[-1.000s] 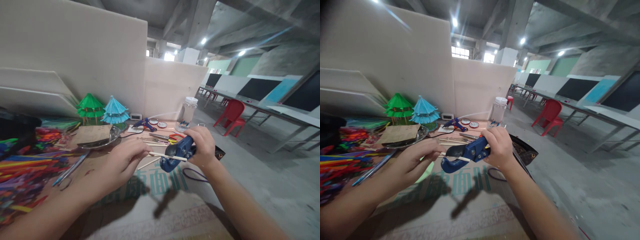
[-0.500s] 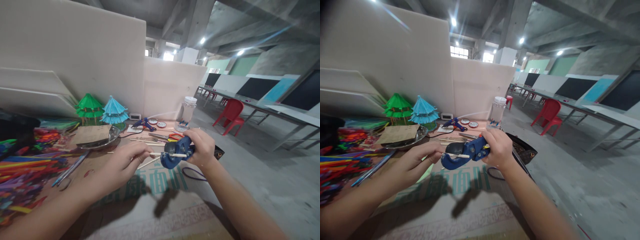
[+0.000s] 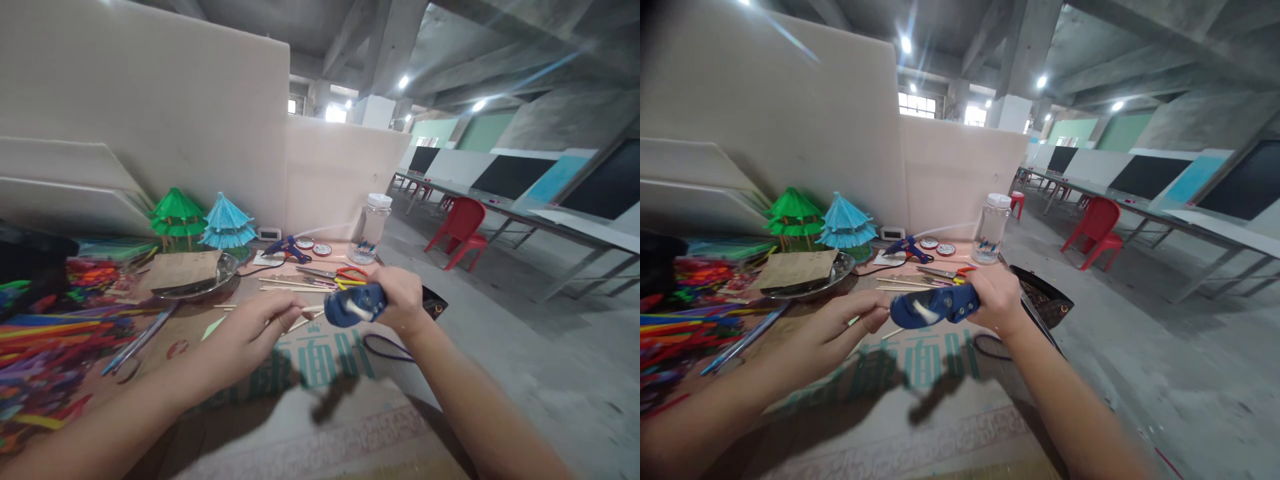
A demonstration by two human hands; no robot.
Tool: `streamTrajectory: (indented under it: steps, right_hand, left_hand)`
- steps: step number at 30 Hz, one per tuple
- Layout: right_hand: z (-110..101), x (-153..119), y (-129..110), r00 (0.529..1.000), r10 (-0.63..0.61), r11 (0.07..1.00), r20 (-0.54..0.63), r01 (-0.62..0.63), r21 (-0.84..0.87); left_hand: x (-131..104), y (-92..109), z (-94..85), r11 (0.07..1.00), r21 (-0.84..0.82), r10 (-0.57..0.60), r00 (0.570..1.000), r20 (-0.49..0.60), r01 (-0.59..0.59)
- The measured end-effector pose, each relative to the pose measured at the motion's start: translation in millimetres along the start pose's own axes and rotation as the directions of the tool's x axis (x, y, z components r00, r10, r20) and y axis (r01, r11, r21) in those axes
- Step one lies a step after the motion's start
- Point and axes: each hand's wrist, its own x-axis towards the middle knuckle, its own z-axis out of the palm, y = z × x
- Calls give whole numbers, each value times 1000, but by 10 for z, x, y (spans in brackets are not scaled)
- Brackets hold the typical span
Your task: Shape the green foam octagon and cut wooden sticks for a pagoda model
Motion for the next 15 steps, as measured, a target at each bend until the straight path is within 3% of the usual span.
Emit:
streamTrajectory:
  steps: [6,10,15]
  right_hand:
    - [-10,38,51,999,-47,986,-3,46,-160]
    - [-79,70,129,1000,27,986,-15,-29,-167]
    - [-163,105,203,999,53,983,-8,-53,-177]
  left_hand:
    - [55,-206,-60,996,76,-52,998,-21,54]
    - [166,-672,-67,936,337,-107,994,13,96]
    - [223,-1271,101,905,407,-156,986,53,122]
